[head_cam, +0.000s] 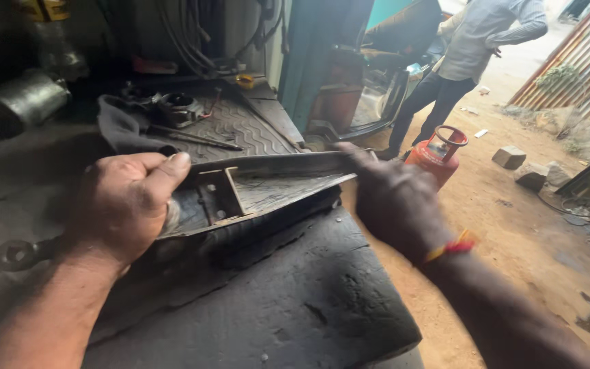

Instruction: The person files the edges and corners of a metal bracket using a metal file, then wipes the surface with a cloth. The person repeats the filing process on different sections of the bracket to smooth the metal.

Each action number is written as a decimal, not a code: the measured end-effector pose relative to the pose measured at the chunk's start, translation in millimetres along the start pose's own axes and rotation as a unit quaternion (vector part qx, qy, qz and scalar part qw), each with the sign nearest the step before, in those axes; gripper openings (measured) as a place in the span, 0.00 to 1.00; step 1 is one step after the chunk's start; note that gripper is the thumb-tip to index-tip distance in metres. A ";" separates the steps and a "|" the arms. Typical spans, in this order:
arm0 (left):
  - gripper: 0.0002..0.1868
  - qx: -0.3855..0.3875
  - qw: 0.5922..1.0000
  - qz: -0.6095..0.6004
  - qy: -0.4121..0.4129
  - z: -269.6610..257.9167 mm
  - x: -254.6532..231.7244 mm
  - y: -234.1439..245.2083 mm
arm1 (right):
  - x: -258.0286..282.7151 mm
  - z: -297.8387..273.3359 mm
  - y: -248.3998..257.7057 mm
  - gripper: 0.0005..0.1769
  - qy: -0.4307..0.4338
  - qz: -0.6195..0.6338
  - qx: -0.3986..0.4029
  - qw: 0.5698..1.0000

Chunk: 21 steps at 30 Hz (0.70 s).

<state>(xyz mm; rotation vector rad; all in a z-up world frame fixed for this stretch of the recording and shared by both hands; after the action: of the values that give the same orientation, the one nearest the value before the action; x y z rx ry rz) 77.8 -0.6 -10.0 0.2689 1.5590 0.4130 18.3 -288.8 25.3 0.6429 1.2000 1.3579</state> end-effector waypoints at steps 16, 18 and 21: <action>0.25 0.003 1.000 -0.003 -0.010 -0.5 -2.8 0.3 | 57.3 -13.6 25.2 0.41 0.141 0.060 -0.112 0.982; 0.24 -0.011 1.000 0.027 -0.012 -1.4 -4.6 1.9 | 3.6 -5.0 2.3 0.36 -0.051 0.030 0.049 0.997; 0.24 -0.025 0.998 0.051 -0.011 -2.6 -11.2 3.0 | -7.8 0.9 -4.3 0.25 0.012 -0.088 0.029 0.996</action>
<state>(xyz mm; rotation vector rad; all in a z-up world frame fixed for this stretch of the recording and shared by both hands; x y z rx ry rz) 75.3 -2.8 1.4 0.3135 1.5146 0.5256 22.3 -296.7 23.8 0.5490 1.2872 1.1895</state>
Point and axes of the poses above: each hand's wrist, its own z-axis towards the middle knuckle, its own y-axis out of the back of the hand, x = y × z, the point moved 6 cm from there along z, towards the middle knuckle, and after that the axes turned 15 degrees about y, right-handed, at the moved point
